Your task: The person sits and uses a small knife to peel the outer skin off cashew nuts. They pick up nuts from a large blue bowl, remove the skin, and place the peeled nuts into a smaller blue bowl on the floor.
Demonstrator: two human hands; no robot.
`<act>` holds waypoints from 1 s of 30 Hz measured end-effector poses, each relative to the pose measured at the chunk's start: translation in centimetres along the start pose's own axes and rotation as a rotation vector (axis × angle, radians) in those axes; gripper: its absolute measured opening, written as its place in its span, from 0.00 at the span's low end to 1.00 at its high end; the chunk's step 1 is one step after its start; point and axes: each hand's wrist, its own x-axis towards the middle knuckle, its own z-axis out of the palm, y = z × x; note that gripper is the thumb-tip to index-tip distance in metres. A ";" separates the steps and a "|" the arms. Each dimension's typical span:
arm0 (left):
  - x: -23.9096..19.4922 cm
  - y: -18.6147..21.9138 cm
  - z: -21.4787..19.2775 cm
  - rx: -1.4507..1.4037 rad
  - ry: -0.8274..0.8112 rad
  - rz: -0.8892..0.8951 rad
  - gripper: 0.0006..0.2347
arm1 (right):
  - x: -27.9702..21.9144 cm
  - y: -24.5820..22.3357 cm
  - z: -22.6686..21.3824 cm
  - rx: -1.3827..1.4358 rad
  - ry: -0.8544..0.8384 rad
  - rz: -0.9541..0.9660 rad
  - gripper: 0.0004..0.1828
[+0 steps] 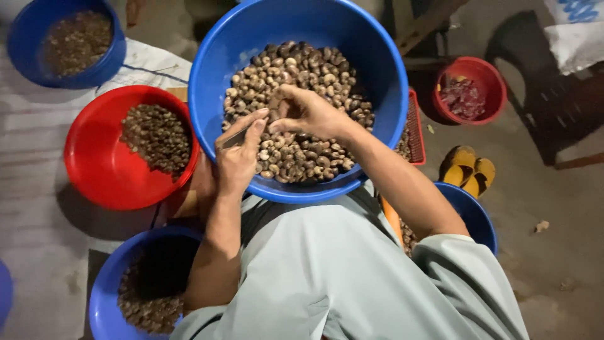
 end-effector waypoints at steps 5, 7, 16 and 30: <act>0.3 0.5 0.2 0.014 -0.023 0.052 0.05 | -0.2 -0.3 0.0 -0.247 0.074 -0.045 0.23; 0.2 0.6 0.3 0.022 -0.041 0.061 0.05 | -0.4 -0.8 0.1 -0.286 0.102 -0.066 0.23; -0.1 0.7 0.2 0.031 -0.042 -0.018 0.07 | -0.5 -1.1 0.2 -0.517 0.159 -0.260 0.23; 0.2 0.9 0.4 0.078 -0.043 -0.131 0.08 | -0.3 0.1 0.1 -0.661 0.130 -0.279 0.21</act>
